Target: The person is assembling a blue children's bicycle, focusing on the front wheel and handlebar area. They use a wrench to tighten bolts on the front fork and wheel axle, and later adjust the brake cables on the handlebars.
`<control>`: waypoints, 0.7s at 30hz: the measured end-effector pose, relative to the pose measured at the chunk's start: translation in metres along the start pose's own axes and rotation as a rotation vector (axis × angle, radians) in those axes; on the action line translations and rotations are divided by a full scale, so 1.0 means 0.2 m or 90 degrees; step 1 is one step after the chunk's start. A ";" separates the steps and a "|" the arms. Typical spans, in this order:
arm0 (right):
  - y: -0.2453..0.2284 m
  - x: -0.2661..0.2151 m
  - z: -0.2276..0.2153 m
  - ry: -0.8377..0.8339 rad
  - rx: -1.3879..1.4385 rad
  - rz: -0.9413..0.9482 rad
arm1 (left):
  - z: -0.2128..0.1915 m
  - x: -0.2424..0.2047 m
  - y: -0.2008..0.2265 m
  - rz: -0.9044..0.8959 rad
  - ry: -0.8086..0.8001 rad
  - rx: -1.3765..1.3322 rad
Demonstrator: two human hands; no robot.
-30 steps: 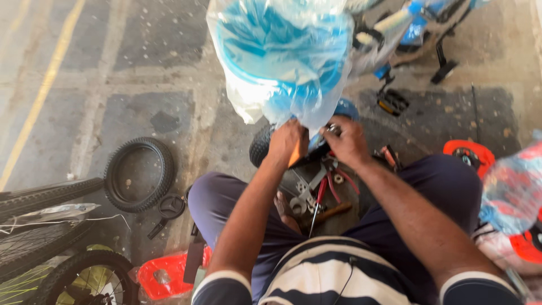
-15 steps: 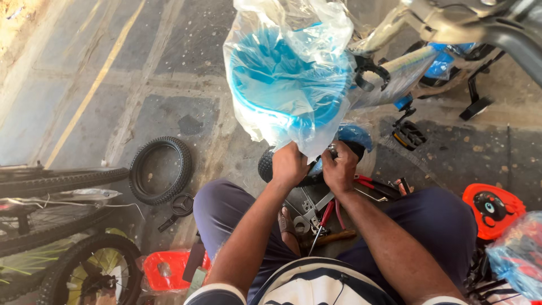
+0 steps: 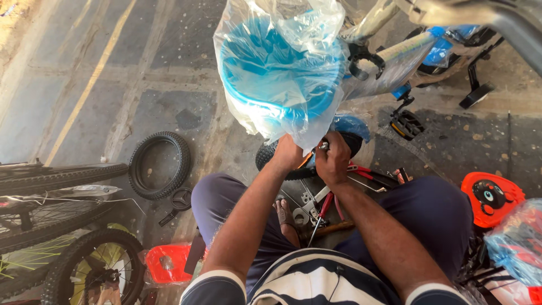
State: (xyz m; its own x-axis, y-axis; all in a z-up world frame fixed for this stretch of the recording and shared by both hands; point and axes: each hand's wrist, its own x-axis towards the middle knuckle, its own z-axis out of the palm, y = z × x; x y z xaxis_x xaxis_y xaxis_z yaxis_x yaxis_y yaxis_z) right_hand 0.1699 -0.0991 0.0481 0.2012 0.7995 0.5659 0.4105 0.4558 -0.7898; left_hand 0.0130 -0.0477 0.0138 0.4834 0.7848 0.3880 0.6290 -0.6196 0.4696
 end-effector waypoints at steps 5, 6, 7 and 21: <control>0.06 0.02 -0.04 -0.063 0.018 0.084 | -0.05 -0.05 0.08 -0.274 -0.034 -0.031; 0.07 0.03 -0.04 -0.078 0.049 0.119 | -0.07 -0.07 0.12 -0.248 -0.010 -0.049; 0.08 0.04 -0.05 -0.089 0.079 0.154 | -0.09 -0.08 0.17 -0.219 0.013 -0.066; 0.11 0.09 -0.11 -0.208 0.070 0.083 | -0.04 -0.08 0.17 -0.163 -0.029 0.003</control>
State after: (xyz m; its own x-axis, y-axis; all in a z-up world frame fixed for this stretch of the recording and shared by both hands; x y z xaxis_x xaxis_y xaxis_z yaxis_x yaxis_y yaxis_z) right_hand 0.2025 -0.0832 0.0472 -0.0563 0.9282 0.3678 0.2982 0.3672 -0.8810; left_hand 0.0208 -0.0817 0.0302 0.3348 0.9163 0.2199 0.7372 -0.4000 0.5445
